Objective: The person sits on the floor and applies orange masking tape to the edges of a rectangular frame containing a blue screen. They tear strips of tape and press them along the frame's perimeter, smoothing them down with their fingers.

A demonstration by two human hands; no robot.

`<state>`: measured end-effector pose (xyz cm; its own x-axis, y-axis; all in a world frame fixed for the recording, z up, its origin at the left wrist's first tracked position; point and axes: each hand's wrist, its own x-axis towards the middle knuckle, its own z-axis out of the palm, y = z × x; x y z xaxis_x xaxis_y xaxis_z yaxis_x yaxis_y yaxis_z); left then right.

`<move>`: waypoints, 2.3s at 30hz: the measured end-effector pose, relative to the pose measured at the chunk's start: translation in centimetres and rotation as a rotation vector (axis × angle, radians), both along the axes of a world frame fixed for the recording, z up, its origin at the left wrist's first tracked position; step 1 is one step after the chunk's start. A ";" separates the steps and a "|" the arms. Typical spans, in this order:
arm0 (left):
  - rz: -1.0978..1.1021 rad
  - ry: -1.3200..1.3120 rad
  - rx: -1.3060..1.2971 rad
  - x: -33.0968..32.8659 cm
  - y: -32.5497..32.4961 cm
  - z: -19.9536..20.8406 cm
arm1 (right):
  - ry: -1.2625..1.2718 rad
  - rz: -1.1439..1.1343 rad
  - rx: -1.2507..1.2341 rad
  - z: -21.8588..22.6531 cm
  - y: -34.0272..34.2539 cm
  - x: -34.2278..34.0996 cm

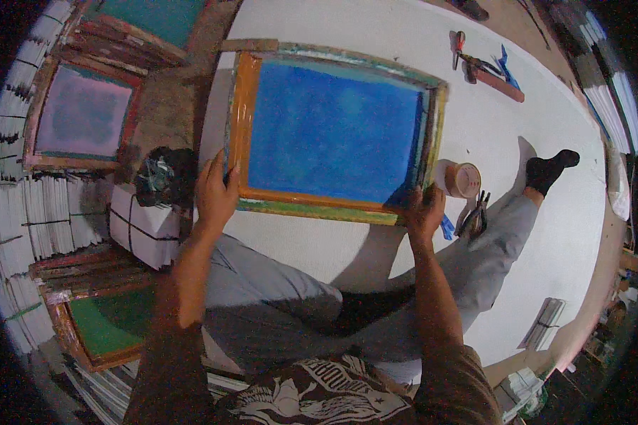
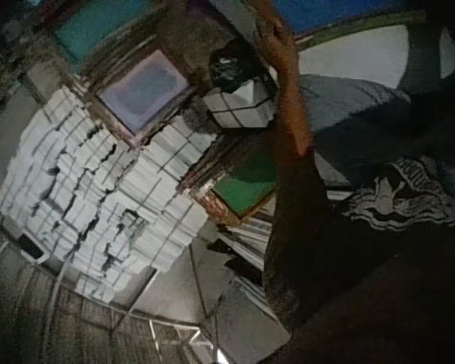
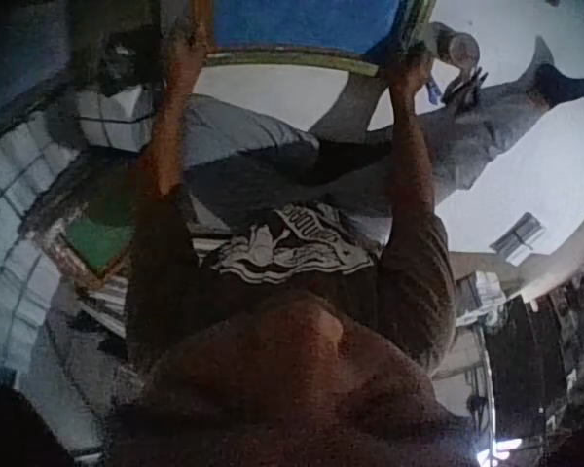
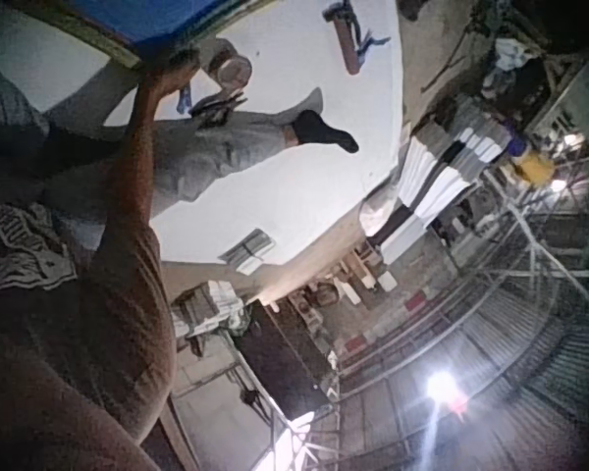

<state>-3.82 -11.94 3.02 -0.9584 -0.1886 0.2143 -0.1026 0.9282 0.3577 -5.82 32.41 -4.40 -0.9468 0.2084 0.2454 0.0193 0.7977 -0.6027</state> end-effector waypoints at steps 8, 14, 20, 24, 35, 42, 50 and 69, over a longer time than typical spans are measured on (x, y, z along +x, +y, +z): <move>-0.045 0.340 -0.035 1.1 1.7 4.0 | 0.178 -0.068 -0.376 -0.5 1.4 -0.7; -0.114 0.394 -0.139 1.3 0.4 3.2 | 0.157 -0.065 -0.512 -1.0 1.3 -0.2; -0.031 0.190 0.055 0.7 0.5 2.2 | 0.154 -0.046 -0.497 0.3 0.3 -0.4; 0.023 0.015 0.017 0.1 -0.9 -1.2 | 0.057 0.008 -0.322 -0.3 0.1 -0.6; -0.003 -0.285 -0.010 0.4 -0.6 -0.3 | -0.098 0.156 0.060 4.1 2.1 -0.7; -0.660 -0.506 -0.398 1.3 0.7 2.8 | -0.295 0.798 0.455 5.0 -1.2 1.6; -0.727 -0.363 -0.473 2.5 -1.2 -1.0 | -0.269 0.713 0.504 3.7 -1.5 2.6; -0.637 -0.509 -0.473 2.1 1.0 0.3 | -0.236 0.680 0.442 5.3 -4.1 2.7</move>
<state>-1.73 -10.96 3.33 -0.8505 0.4026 -0.3385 0.4337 0.9009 -0.0184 -3.13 28.30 0.89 -0.8681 -0.4939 -0.0500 -0.4638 0.8428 -0.2730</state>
